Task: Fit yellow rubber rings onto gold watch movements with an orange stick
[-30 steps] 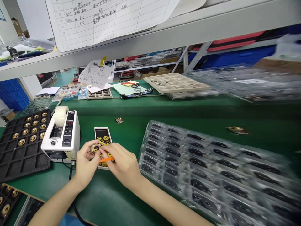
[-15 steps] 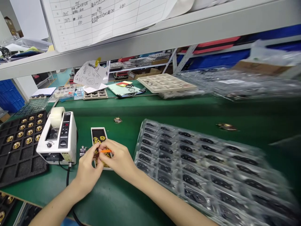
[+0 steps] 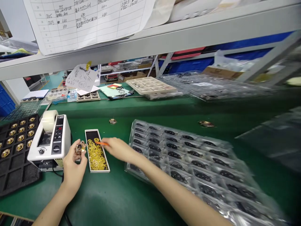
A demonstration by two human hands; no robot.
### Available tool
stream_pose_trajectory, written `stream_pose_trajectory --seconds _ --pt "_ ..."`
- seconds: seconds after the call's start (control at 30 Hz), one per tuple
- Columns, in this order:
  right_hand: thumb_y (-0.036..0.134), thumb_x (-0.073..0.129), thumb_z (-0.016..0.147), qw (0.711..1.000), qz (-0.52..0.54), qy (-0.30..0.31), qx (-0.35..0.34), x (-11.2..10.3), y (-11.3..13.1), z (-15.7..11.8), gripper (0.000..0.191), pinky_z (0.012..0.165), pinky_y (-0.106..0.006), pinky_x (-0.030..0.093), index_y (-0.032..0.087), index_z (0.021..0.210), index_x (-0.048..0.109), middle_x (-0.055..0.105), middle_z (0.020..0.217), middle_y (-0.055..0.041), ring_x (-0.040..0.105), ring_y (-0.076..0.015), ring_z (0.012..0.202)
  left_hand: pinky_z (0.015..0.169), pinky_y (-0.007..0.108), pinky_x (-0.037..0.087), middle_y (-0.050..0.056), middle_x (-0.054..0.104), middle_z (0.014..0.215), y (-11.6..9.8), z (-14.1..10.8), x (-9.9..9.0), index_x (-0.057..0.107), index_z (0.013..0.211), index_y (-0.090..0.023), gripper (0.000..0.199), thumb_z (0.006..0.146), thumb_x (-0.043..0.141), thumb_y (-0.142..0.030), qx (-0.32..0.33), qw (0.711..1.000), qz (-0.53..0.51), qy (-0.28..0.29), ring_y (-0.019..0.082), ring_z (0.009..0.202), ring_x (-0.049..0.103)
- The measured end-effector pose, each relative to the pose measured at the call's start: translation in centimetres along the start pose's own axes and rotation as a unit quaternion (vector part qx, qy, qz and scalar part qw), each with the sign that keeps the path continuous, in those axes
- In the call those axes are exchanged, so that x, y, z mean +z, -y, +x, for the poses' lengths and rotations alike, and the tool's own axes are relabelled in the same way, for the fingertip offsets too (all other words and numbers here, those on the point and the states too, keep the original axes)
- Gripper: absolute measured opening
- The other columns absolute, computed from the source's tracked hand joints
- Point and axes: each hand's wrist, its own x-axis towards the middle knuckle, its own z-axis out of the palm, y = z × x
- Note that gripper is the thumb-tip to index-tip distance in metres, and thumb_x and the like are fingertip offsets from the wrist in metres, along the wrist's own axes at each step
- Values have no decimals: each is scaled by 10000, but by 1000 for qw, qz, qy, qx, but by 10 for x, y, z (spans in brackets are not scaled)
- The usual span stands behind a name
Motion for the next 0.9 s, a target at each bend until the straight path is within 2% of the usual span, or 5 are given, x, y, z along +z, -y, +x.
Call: stream_pose_trajectory --seconds 0.07,0.17,0.33,0.7,0.9 --pt "107 417 943 997 -35 -22 57 -13 -27 25 247 739 -271 471 172 1048 631 690 934 -79 654 -184 858 835 301 554 83 711 1089 1 0 0 627 1183 -211 421 766 669 -185 0 1000 -6 1 212 916 695" --pt "299 517 965 986 -90 -35 135 -33 -70 62 263 840 -400 516 145 1171 573 630 1105 -89 626 -202 952 831 308 559 91 703 1117 3 0 1 631 1177 -213 418 763 674 -187 0 1000 -12 11 220 929 696" --pt "341 562 945 982 -126 3 144 -37 -109 96 308 858 -420 529 159 1193 570 596 1184 -89 612 -211 1004 848 314 567 77 709 1102 7 1 1 650 1140 -224 380 762 682 -204 3 997 -69 27 239 963 694" --pt "339 569 941 977 -171 36 122 -20 -131 112 309 855 -415 530 148 1184 575 596 1180 -96 613 -212 1001 818 268 567 99 697 1121 0 -2 1 595 1183 -182 405 786 658 -229 -43 997 -49 48 229 1021 678" --pt "331 589 930 976 -178 19 125 -18 -116 117 326 854 -411 531 128 1185 573 592 1183 -109 612 -217 1005 847 282 557 109 696 1115 -5 4 8 585 1163 -168 435 749 693 -250 -47 993 -83 67 221 987 690"
